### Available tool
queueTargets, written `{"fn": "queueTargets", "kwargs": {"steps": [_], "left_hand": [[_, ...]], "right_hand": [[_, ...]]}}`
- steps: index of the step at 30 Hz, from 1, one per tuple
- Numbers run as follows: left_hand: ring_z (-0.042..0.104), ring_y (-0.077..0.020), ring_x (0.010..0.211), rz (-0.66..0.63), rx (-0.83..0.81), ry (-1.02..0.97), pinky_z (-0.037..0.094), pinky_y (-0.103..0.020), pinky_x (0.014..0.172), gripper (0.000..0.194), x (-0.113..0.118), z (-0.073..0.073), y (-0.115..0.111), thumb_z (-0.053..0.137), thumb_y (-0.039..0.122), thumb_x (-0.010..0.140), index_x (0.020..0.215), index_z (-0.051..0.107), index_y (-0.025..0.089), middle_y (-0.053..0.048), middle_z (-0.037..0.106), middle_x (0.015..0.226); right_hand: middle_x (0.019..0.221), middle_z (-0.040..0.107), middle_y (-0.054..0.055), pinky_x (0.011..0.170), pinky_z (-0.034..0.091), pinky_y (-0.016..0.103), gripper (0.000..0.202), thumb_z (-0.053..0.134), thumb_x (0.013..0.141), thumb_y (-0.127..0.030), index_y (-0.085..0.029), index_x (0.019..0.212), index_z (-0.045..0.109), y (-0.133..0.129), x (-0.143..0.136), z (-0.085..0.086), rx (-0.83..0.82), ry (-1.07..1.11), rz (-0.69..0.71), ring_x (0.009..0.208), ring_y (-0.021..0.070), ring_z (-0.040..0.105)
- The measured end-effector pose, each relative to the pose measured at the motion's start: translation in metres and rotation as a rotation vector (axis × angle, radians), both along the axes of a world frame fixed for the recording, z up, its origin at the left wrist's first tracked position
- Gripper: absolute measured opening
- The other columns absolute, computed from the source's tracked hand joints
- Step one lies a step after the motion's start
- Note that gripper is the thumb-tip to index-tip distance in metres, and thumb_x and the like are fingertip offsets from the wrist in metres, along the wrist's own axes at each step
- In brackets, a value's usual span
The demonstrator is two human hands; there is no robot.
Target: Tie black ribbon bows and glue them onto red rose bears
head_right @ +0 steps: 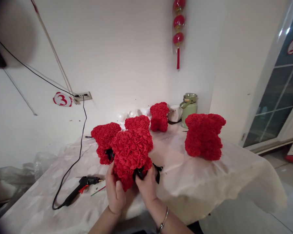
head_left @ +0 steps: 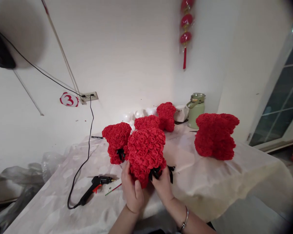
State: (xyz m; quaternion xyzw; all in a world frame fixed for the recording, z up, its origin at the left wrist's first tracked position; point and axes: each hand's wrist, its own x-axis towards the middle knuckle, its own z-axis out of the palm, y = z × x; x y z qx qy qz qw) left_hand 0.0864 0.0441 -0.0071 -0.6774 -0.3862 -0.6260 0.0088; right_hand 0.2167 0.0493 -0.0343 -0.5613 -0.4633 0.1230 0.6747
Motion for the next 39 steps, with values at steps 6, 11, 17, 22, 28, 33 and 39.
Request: {"fn": "queueTargets", "kwargs": {"steps": [6,11,17,22,28,33,39], "left_hand": [[0.045,-0.0341,0.131,0.01,0.11,0.065,0.038,-0.054,0.106,0.067,-0.003,0.002,-0.006,0.031,0.057,0.092,0.147,0.034,0.017,-0.019,0.046,0.141],[0.047,-0.0338,0.129,0.015,0.167,0.09,0.041,-0.053,0.103,0.064,-0.004,0.001,-0.006,0.031,0.054,0.093,0.146,0.036,0.019,-0.018,0.048,0.14],[0.044,-0.0342,0.132,-0.014,0.174,0.099,0.039,-0.054,0.105,0.066,-0.003,-0.004,-0.006,0.031,0.055,0.092,0.148,0.033,0.02,-0.017,0.044,0.144],[0.041,-0.0347,0.135,-0.011,0.119,0.132,0.036,-0.055,0.107,0.069,-0.001,0.002,-0.007,0.033,0.055,0.092,0.15,0.029,0.019,-0.018,0.041,0.146],[0.04,-0.0325,0.135,-0.014,0.01,0.104,0.035,-0.054,0.109,0.065,-0.002,0.006,-0.007,0.035,0.05,0.094,0.15,0.028,0.018,-0.018,0.041,0.146],[0.037,-0.0291,0.138,0.006,-0.138,-0.009,0.03,-0.05,0.113,0.061,-0.012,-0.009,-0.017,0.036,0.043,0.097,0.152,0.023,0.019,-0.015,0.037,0.15],[0.035,-0.029,0.141,0.045,-0.197,-0.211,0.028,-0.047,0.116,0.061,-0.037,-0.021,-0.031,0.032,0.046,0.098,0.152,0.024,0.019,-0.014,0.035,0.153]], "right_hand": [[0.118,0.064,0.015,0.099,0.047,0.05,0.056,0.063,0.061,-0.02,-0.017,0.117,0.053,-0.002,0.001,-0.006,0.061,0.104,0.005,0.111,0.031,0.06],[0.112,0.067,0.015,0.093,0.052,0.047,0.056,0.061,0.06,-0.021,-0.016,0.115,0.053,-0.004,0.002,-0.007,0.096,0.171,0.001,0.103,0.0305,0.065],[0.11,0.067,0.017,0.092,0.053,0.05,0.055,0.057,0.059,-0.02,-0.015,0.113,0.055,-0.01,0.008,-0.01,0.081,0.205,-0.005,0.102,0.0333,0.065],[0.118,0.063,0.017,0.095,0.05,0.05,0.06,0.059,0.064,-0.024,-0.014,0.122,0.048,-0.01,0.01,-0.011,0.022,0.164,0.018,0.108,0.0326,0.062],[0.118,0.061,0.015,0.101,0.046,0.05,0.054,0.062,0.068,-0.026,-0.016,0.12,0.05,-0.008,0.009,-0.011,0.004,0.099,0.037,0.111,0.031,0.059],[0.129,0.053,0.018,0.102,0.044,0.053,0.063,0.062,0.08,-0.036,-0.016,0.135,0.039,-0.014,0.005,-0.013,0.088,-0.204,0.023,0.121,0.0326,0.052],[0.145,0.039,0.021,0.106,0.038,0.057,0.083,0.046,0.088,-0.057,-0.012,0.151,0.016,-0.031,0.007,-0.003,0.283,-0.602,0.232,0.135,0.0373,0.038]]}}
